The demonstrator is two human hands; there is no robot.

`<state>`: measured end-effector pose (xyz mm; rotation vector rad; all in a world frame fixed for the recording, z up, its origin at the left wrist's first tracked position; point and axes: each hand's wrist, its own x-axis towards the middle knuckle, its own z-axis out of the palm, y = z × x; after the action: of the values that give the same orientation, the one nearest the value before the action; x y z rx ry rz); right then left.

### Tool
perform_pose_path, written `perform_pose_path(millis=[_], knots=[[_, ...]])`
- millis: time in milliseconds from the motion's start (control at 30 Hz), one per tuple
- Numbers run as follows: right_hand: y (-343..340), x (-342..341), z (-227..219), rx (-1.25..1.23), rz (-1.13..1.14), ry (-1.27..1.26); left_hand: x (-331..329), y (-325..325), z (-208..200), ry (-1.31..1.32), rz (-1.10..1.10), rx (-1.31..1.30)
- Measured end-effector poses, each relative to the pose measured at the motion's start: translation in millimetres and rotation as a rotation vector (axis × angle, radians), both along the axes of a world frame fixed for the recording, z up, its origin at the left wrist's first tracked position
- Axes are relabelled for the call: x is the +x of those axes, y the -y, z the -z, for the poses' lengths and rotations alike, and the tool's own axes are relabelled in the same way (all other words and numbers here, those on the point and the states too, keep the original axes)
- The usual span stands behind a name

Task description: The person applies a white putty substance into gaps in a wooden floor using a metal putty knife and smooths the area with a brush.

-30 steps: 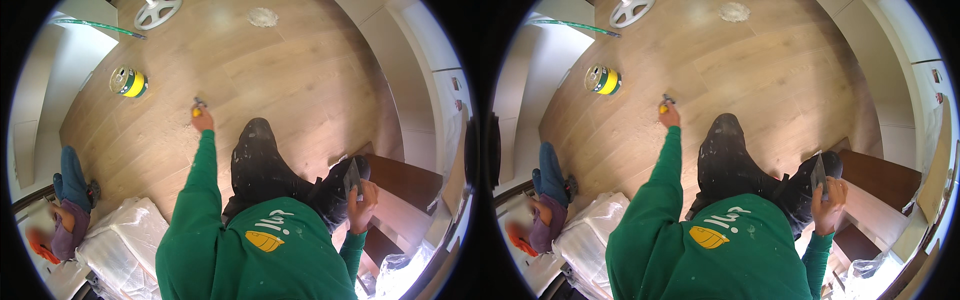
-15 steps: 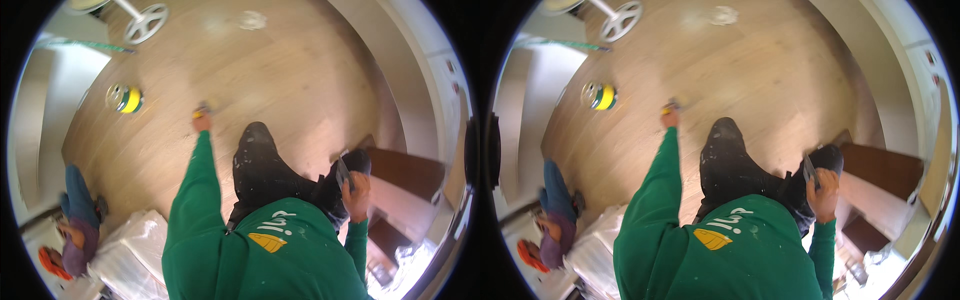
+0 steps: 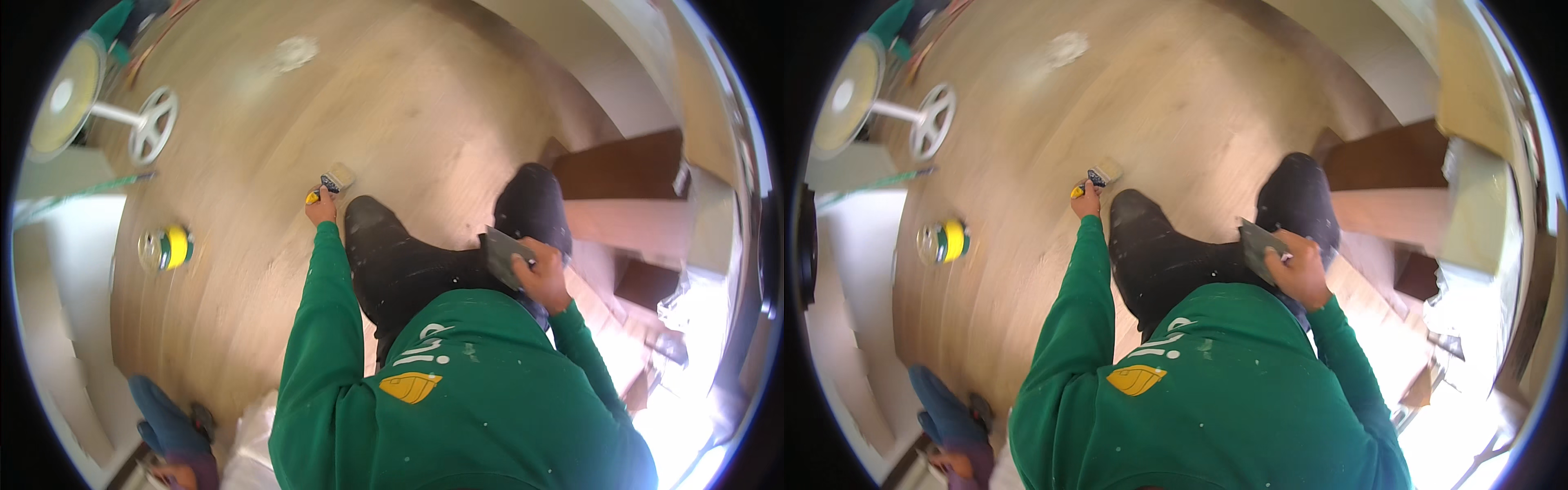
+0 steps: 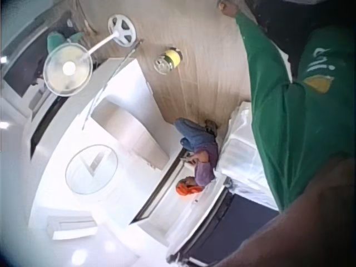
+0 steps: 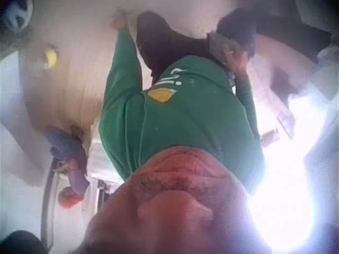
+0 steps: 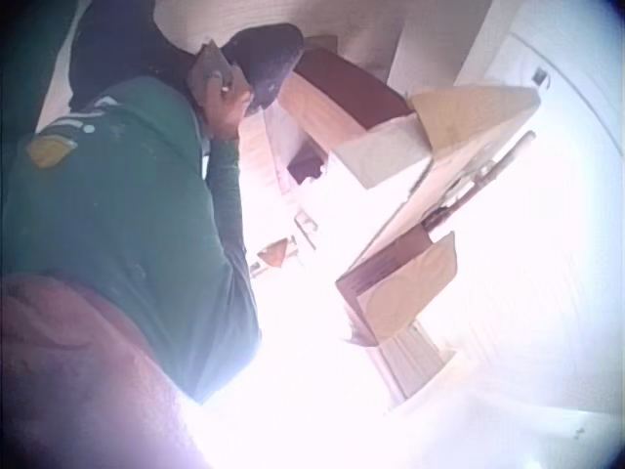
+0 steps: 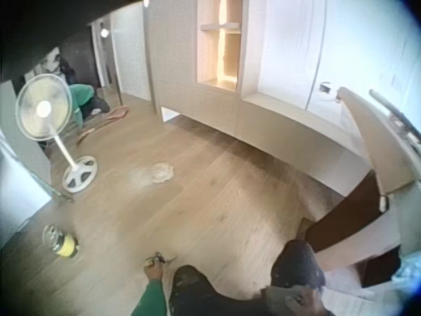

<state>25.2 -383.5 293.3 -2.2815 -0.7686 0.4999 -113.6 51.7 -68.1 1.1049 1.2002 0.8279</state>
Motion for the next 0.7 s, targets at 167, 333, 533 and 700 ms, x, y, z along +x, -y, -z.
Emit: perform_pose_path(millis=[167, 333, 533, 700], knots=[[59, -12, 39, 0.203, 0.337, 0.095, -102, -21, -18, -0.592, -0.221, 0.43], [18, -1, 11, 0.248, 0.248, -0.244, -73, 17, -83, -0.139, -0.253, 0.293], [-5, 6, -17, 0.127, -0.018, -0.28, 6, 82, -63, 0.014, 0.018, 0.084], [13, -6, 13, 0.134, -0.024, -0.266, -66, 4, -12, -0.423, -0.167, 0.136]])
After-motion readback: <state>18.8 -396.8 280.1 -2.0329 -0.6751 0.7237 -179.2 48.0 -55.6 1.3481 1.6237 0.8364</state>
